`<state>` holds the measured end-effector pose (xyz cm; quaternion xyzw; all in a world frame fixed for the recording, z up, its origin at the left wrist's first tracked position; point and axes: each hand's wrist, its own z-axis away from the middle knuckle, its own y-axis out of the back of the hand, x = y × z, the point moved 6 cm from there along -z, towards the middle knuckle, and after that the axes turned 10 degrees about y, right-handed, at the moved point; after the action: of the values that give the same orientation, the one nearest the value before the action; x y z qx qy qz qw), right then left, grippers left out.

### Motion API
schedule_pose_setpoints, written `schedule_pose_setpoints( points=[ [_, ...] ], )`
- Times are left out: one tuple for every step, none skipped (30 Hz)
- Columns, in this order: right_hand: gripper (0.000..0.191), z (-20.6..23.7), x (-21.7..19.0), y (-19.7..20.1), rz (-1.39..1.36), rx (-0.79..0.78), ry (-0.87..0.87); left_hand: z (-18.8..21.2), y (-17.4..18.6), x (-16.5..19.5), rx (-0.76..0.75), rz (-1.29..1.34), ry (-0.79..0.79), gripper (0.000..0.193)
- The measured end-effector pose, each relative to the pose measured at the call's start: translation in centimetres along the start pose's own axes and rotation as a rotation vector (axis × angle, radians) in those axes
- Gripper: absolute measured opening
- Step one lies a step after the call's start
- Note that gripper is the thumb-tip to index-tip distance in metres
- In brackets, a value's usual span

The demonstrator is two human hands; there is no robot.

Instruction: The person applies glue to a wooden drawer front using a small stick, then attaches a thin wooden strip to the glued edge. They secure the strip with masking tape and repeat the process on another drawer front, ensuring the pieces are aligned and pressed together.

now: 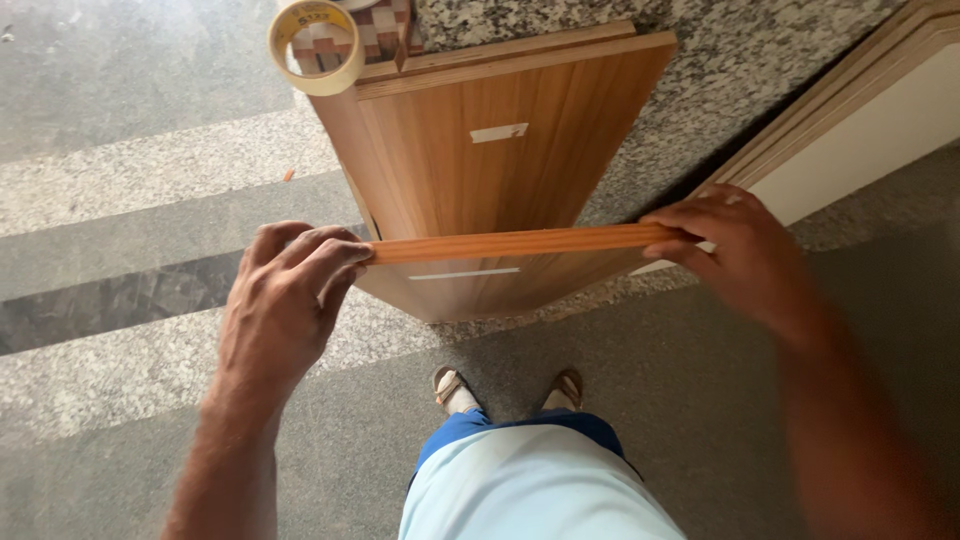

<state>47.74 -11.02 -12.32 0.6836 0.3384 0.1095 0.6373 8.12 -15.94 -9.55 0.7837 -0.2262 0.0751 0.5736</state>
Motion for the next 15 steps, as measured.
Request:
schedule_pose_setpoints(
  points=[
    [0.043,0.2,0.1,0.2,-0.027,-0.006,-0.017,0.0,0.0,-0.1,0.002,0.010,0.003,0.014],
    [0.042,0.2,0.1,0.2,-0.054,-0.013,-0.034,0.0,-0.1,-0.2,0.003,0.021,0.006,0.013],
    [0.042,0.2,0.1,0.2,-0.054,-0.009,-0.058,0.1,-0.2,-0.4,-0.002,0.032,0.020,0.013],
    [0.042,0.3,0.1,0.3,-0.054,-0.006,-0.083,0.0,-0.2,-0.5,-0.007,0.043,0.034,0.013],
    [0.041,0.4,0.0,0.4,-0.054,-0.004,-0.107,0.1,-0.3,-0.5,-0.012,0.056,0.049,0.013],
    [0.042,0.4,0.0,0.3,-0.102,-0.014,-0.151,0.2,-0.5,0.1,-0.007,-0.003,0.021,0.017],
    [0.043,0.4,0.1,0.2,-0.150,-0.023,-0.195,0.1,-0.9,0.9,0.000,-0.061,-0.009,0.020],
    [0.043,0.4,0.2,0.1,-0.196,-0.028,-0.239,0.0,-1.0,1.7,0.008,-0.120,-0.041,0.024],
    [0.043,0.3,0.2,0.1,-0.175,-0.035,-0.255,0.3,-1.3,2.5,-0.026,-0.029,0.014,0.035],
    [0.043,0.3,0.2,0.0,-0.154,-0.045,-0.269,0.7,-2.3,4.1,-0.060,0.062,0.072,0.047],
    [0.043,0.2,0.2,0.0,-0.134,-0.053,-0.283,0.7,-3.7,6.1,-0.113,0.015,0.048,0.061],
    [0.043,0.2,0.2,-0.1,-0.119,-0.056,-0.285,0.8,-5.1,8.1,-0.168,-0.032,0.030,0.076],
    [0.043,0.2,0.3,-0.1,-0.105,-0.062,-0.285,0.8,-6.4,10.0,-0.184,0.002,0.021,0.081],
    [0.043,0.2,0.3,-0.1,-0.091,-0.066,-0.285,0.9,-7.4,11.4,-0.199,0.035,0.012,0.087],
    [0.044,0.2,0.4,-0.2,-0.074,-0.067,-0.300,1.0,-8.2,12.1,-0.211,0.081,0.026,0.089]
  ],
)
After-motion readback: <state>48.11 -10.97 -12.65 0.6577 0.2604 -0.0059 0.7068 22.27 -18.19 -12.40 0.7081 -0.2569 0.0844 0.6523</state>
